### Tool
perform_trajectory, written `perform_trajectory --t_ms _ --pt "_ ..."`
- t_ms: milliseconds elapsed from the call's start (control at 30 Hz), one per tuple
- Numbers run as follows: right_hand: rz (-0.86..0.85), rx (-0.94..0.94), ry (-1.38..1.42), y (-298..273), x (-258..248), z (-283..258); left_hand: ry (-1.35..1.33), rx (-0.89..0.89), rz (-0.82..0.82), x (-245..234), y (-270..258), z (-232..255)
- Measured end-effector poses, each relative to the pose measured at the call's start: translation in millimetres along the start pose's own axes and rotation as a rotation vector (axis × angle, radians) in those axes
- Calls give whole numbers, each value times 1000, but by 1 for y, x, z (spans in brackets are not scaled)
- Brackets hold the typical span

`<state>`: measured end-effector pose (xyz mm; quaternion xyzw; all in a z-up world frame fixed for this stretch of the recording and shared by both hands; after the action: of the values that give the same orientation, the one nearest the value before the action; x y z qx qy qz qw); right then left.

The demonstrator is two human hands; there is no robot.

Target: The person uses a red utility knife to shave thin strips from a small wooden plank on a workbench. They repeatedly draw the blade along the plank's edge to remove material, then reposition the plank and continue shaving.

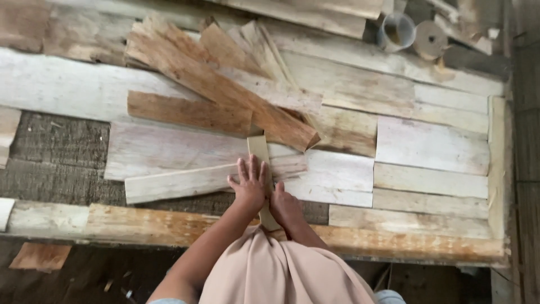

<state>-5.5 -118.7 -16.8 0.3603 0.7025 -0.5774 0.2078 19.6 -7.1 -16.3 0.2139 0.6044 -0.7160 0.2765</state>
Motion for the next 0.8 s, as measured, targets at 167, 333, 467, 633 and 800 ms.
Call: perform_trajectory --t_ms 167,333,467,633,800 --pt "-13 40 49 -5 -34 -11 18 8 -7 3 2 2" --pt "38 1 -23 47 -27 -6 -8 30 8 -4 -1 -2" --pt "-41 18 -23 44 -35 -18 -11 30 2 4 4 -1" --pt "-106 45 3 14 -64 -51 13 17 -2 6 9 -2" --pt "-165 20 51 18 -74 -51 20 10 -6 5 0 -2"
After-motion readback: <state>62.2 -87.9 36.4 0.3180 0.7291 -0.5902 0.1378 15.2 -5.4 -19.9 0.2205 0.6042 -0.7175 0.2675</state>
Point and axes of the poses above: each hand's wrist, its own y-axis towards the middle knuckle, its own x-axis out of the palm, z = x × y, the point moved 4 cm from there along y, towards the middle knuckle, and after that the axes turned 1 degree about x, right-handed, at the moved point
